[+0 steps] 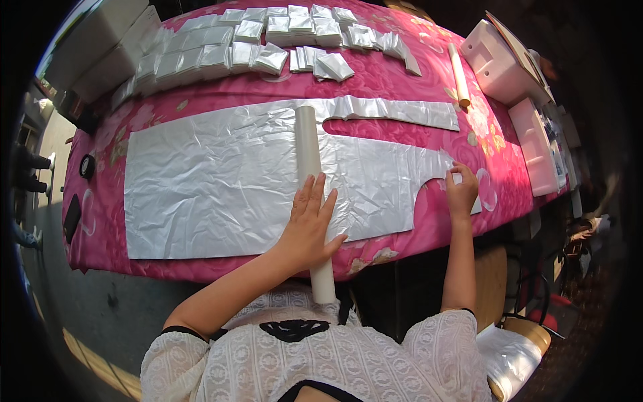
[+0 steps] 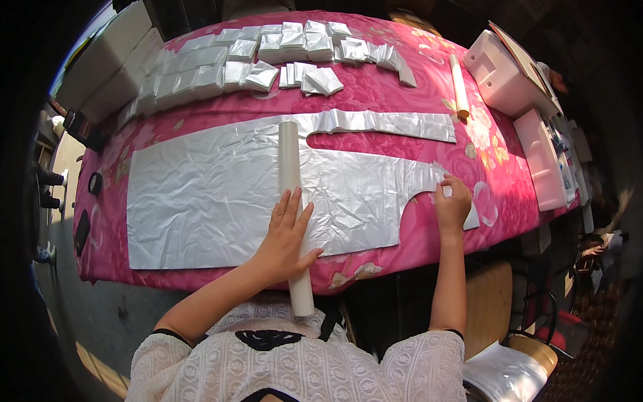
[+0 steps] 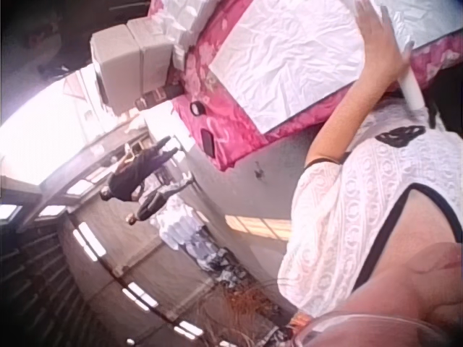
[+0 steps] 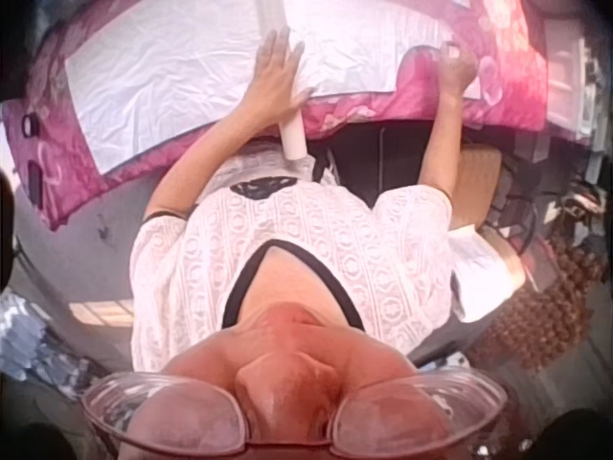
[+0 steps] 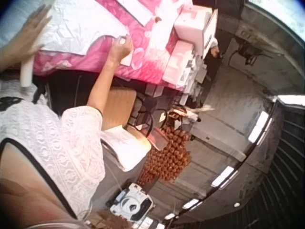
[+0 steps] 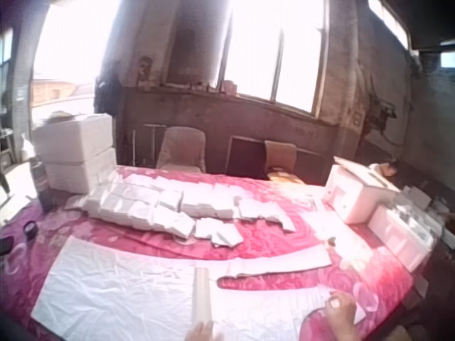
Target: The person unrolls a roll of clear plastic wrap on a pink tablecloth, cuts off a sheet, and wraps a small white rectangular item. They repeat this process multiple times, placing each wrapped item on the table.
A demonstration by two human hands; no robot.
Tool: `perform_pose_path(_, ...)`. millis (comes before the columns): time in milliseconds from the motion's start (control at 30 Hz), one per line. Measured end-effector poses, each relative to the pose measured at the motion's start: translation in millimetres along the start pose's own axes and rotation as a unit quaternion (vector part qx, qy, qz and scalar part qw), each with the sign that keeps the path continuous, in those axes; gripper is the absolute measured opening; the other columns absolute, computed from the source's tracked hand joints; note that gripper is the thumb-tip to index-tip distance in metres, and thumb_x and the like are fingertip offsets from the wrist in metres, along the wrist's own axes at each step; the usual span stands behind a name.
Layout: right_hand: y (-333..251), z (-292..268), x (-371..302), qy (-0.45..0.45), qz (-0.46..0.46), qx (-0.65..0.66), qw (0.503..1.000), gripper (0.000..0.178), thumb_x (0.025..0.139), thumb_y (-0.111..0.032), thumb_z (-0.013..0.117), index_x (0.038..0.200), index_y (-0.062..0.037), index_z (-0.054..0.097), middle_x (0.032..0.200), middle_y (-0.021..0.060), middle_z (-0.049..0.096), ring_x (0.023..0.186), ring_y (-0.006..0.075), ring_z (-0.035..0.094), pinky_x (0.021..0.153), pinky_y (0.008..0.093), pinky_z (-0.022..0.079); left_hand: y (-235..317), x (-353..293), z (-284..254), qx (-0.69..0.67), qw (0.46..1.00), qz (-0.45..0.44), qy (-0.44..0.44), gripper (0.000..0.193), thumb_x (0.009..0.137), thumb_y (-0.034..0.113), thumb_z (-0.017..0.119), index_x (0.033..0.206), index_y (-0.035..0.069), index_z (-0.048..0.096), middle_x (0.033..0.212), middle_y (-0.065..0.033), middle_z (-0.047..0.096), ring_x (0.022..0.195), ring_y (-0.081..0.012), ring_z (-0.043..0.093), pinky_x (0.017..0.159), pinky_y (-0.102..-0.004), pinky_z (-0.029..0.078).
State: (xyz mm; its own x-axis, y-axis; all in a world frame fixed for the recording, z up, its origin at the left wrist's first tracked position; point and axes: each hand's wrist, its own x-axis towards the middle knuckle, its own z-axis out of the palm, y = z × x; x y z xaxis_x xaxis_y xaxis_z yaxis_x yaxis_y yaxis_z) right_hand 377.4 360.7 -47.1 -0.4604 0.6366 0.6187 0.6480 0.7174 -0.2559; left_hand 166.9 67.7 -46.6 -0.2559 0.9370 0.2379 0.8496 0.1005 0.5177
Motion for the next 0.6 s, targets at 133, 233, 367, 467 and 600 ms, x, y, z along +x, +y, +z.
perform_pose_path(133, -129, -10, -14, -0.147, 0.115, 0.284, 0.941, 0.009, 0.072, -0.006, 0.065, 0.075, -0.0041, 0.056, 0.067, 0.0023, 0.056, 0.06, 0.0112, 0.051, 0.056, 0.025, 0.042, 1, -6, -17, -0.406, 0.909, -0.096, 0.003, 0.057, 0.084, 0.025, 0.059, 0.13, -0.003, 0.038, 0.14, -0.0207, 0.031, 0.132, -0.0289, 0.03, 0.105, -0.0388, 0.029)
perform_pose_path(233, -210, -21, -42, -0.303, 0.023, 0.441, 0.845, 0.01, 0.077, -0.002, 0.064, 0.085, -0.0001, 0.058, 0.077, 0.0043, 0.06, 0.07, 0.0086, 0.055, 0.065, 0.0222, 0.044, -20, 1, -20, -0.646, 0.708, -0.275, -0.082, 0.043, 0.086, 0.022, 0.06, 0.12, -0.001, 0.048, 0.117, -0.0123, 0.054, 0.107, -0.0173, 0.055, 0.087, -0.0315, 0.047)
perform_pose_path(367, -260, -36, -65, -0.322, -0.199, 0.492, 0.784, 0.03, 0.072, -0.006, 0.069, 0.1, -0.0046, 0.058, 0.1, 0.0091, 0.061, 0.086, 0.0274, 0.059, 0.077, 0.0341, 0.049, -59, -15, -56, -0.616, 0.694, -0.332, -0.166, 0.023, 0.085, 0.021, 0.062, 0.098, 0.003, 0.06, 0.091, -0.0096, 0.066, 0.079, -0.0146, 0.064, 0.069, -0.0285, 0.051)
perform_pose_path(467, -257, -48, -83, -0.279, -0.205, 0.399, 0.849, 0.03, 0.07, -0.009, 0.071, 0.097, -0.0046, 0.058, 0.095, 0.0093, 0.06, 0.084, 0.0271, 0.059, 0.073, 0.0351, 0.049, -111, -45, -109, -0.542, 0.735, -0.373, -0.161, 0.016, 0.083, 0.018, 0.063, 0.091, 0.004, 0.06, 0.088, -0.0108, 0.067, 0.075, -0.0155, 0.065, 0.066, -0.0289, 0.051)
perform_pose_path(600, -234, -57, -107, -0.27, -0.103, 0.179, 0.94, 0.033, 0.066, -0.02, 0.075, 0.089, -0.0036, 0.057, 0.087, 0.0094, 0.06, 0.082, 0.0261, 0.058, 0.067, 0.0337, 0.048, -180, -104, -167, -0.459, 0.764, -0.441, -0.102, 0.017, 0.082, 0.016, 0.064, 0.092, 0.002, 0.061, 0.082, -0.0075, 0.066, 0.073, -0.0143, 0.064, 0.067, -0.0261, 0.05)
